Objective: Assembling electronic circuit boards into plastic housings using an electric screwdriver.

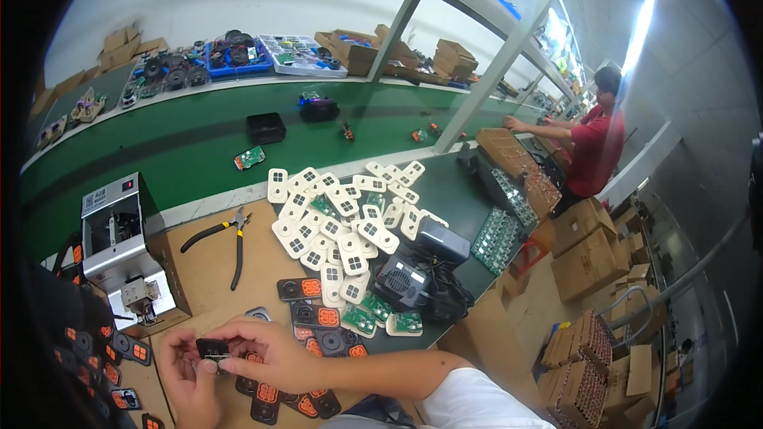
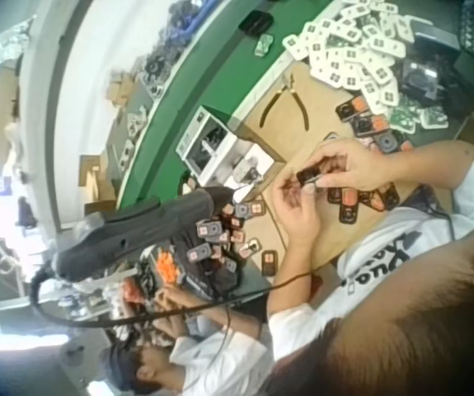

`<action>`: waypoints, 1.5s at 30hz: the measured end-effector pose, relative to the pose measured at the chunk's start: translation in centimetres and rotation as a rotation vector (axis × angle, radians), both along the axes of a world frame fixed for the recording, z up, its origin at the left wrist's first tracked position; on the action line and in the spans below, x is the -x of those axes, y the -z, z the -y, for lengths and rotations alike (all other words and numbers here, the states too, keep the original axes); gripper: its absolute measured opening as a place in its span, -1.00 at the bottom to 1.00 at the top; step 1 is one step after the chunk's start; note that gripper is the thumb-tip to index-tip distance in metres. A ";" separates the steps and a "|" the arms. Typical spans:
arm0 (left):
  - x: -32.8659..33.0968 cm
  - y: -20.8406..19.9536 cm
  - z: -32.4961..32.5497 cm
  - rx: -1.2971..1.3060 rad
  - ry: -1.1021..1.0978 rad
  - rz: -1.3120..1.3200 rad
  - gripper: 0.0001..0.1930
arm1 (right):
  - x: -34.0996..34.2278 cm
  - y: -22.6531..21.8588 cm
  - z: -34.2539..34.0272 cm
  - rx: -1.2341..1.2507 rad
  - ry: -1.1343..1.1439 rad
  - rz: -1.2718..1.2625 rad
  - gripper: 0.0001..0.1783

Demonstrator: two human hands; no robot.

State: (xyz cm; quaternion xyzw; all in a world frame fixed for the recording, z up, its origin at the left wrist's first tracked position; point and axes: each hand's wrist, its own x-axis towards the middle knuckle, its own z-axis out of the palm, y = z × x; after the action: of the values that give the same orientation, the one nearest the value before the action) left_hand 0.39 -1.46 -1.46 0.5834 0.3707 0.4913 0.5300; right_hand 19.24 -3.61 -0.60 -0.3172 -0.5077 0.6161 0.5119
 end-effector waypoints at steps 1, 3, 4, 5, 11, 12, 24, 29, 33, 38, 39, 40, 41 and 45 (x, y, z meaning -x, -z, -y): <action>0.2 -0.1 -0.2 0.101 0.075 0.027 -0.65 | 0.1 0.0 0.0 0.000 -0.003 -0.001 -0.57; 0.2 0.0 -0.3 0.069 0.055 0.051 -0.65 | 0.3 0.2 0.1 0.134 -0.029 -0.109 -0.59; 0.3 0.0 -0.3 0.037 0.038 0.076 -0.64 | 0.3 0.2 0.2 0.135 -0.033 -0.112 -0.59; 0.4 0.1 -0.3 0.038 0.034 0.072 -0.64 | 0.3 0.2 0.2 0.118 -0.032 -0.097 -0.60; 0.9 0.5 0.0 -0.053 0.007 0.078 -0.64 | 0.5 0.1 0.7 0.105 -0.037 -0.077 -0.65; 0.7 0.3 -0.1 -0.032 0.002 0.076 -0.63 | 0.6 0.1 0.8 0.120 -0.024 -0.086 -0.67; 2.4 -1.5 0.7 -0.324 -0.318 -0.054 -0.70 | 0.8 1.0 -1.4 0.187 -0.095 -0.141 -0.62; 9.5 -8.1 -3.8 -0.997 -0.828 0.139 -0.45 | -2.5 1.8 -2.7 0.268 0.076 -0.544 -0.68; 7.7 -19.9 -6.9 -0.732 -0.071 -0.037 -0.06 | -2.0 -1.9 -2.2 0.518 0.151 -0.603 -0.52; 4.5 -20.4 -6.3 -0.367 0.255 0.164 -0.54 | -2.9 0.8 -1.8 0.557 -0.121 -0.803 -0.46; 3.8 -19.3 -6.6 -0.361 0.250 0.209 -0.54 | -2.7 0.7 -1.6 0.556 -0.208 -0.900 -0.45; 3.7 -17.6 -7.3 -0.409 0.130 0.193 -0.56 | -1.5 -0.9 -1.3 0.644 -0.095 -0.770 -0.44; 3.4 -16.1 -8.3 -0.461 0.024 0.186 -0.58 | -1.0 -0.8 -1.3 0.644 -0.093 -0.777 -0.44; 2.2 -12.5 -10.5 -0.364 -0.180 0.100 -0.55 | -0.6 -0.2 -1.2 0.650 -0.117 -0.696 -0.39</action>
State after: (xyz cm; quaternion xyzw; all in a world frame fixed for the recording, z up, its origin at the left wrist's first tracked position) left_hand -1.86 9.00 11.03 0.6089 0.2998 0.6239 0.3874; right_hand 19.81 -2.45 -0.40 -0.2067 -0.1043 0.8402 0.4904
